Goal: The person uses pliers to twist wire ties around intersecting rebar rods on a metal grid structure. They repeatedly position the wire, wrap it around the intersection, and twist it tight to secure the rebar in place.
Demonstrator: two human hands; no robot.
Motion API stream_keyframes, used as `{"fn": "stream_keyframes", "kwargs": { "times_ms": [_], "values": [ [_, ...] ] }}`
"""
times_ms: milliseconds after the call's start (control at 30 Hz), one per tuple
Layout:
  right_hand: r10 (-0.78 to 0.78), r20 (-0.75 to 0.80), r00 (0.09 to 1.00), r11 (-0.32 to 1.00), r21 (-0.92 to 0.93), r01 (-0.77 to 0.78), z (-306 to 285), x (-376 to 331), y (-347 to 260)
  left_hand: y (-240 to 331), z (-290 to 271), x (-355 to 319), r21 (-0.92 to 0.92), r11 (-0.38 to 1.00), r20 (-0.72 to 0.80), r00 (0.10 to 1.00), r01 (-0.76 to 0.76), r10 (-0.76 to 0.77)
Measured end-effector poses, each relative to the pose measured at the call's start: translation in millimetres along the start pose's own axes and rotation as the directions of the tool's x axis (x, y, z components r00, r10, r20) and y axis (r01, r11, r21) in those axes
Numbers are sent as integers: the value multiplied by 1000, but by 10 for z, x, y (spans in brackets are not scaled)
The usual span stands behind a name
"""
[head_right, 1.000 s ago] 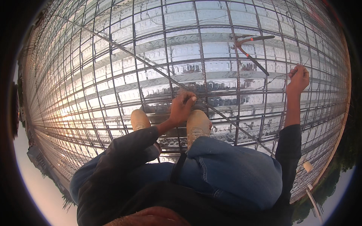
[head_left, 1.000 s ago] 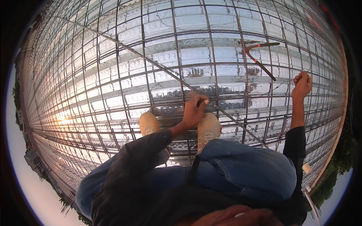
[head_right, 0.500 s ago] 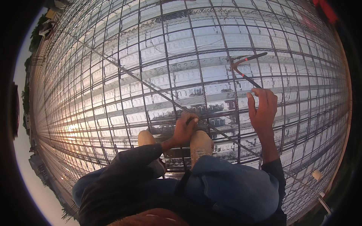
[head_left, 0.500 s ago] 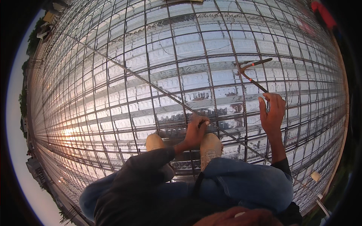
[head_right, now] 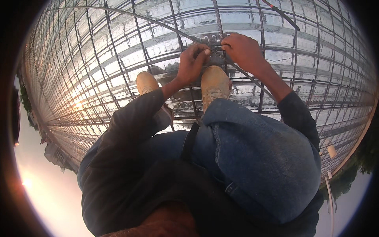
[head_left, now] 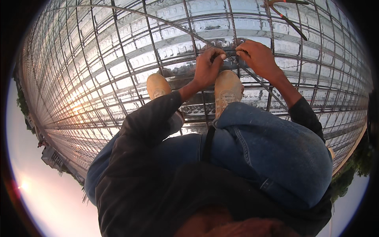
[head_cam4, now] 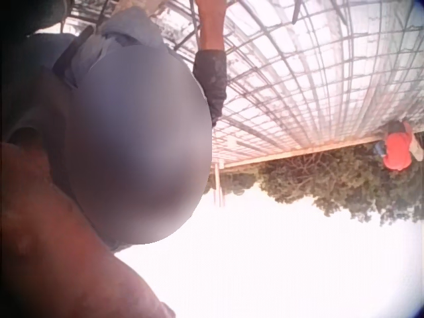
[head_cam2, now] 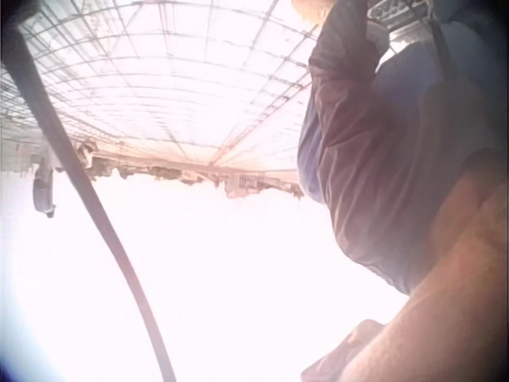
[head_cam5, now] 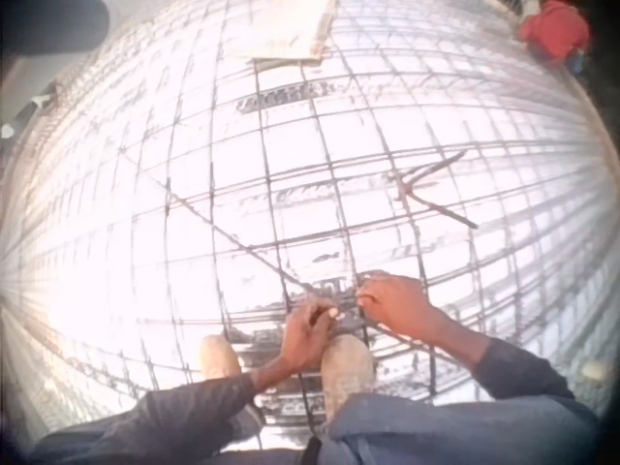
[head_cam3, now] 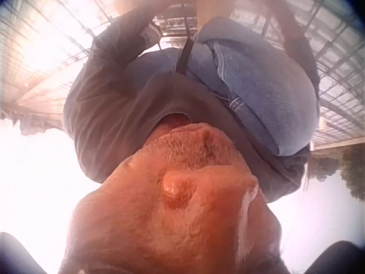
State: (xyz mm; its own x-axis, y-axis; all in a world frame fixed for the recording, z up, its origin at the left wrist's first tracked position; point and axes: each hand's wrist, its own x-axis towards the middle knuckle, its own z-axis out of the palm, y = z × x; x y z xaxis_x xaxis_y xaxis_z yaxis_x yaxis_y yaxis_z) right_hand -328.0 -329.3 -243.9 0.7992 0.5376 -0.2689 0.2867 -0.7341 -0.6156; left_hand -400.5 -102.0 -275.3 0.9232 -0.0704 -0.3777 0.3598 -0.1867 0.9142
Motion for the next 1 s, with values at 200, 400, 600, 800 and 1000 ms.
{"fn": "stream_keyframes", "kwargs": {
  "times_ms": [200, 400, 600, 800, 1000],
  "values": [
    [-12, -145, 989, 994, -108, -3, 232, 76, -128, -77, 57, -49, -43, 999, -31, 1000, 4, -6],
    [60, -122, 991, 998, -4, -61, 277, -84, -277, -85, 68, -30, -45, 999, -53, 998, 23, -26],
    [247, -114, 962, 944, 254, -212, 386, -281, -494, 72, -20, 200, 44, 998, 51, 998, 46, -48],
    [298, -135, 945, 912, 333, -240, 426, -403, -618, 145, -90, 412, 221, 973, 182, 983, -64, 23],
    [314, -162, 936, 929, 254, -268, 541, -404, -714, 161, -68, 608, 361, 923, 296, 955, -137, 26]
  ]
}}
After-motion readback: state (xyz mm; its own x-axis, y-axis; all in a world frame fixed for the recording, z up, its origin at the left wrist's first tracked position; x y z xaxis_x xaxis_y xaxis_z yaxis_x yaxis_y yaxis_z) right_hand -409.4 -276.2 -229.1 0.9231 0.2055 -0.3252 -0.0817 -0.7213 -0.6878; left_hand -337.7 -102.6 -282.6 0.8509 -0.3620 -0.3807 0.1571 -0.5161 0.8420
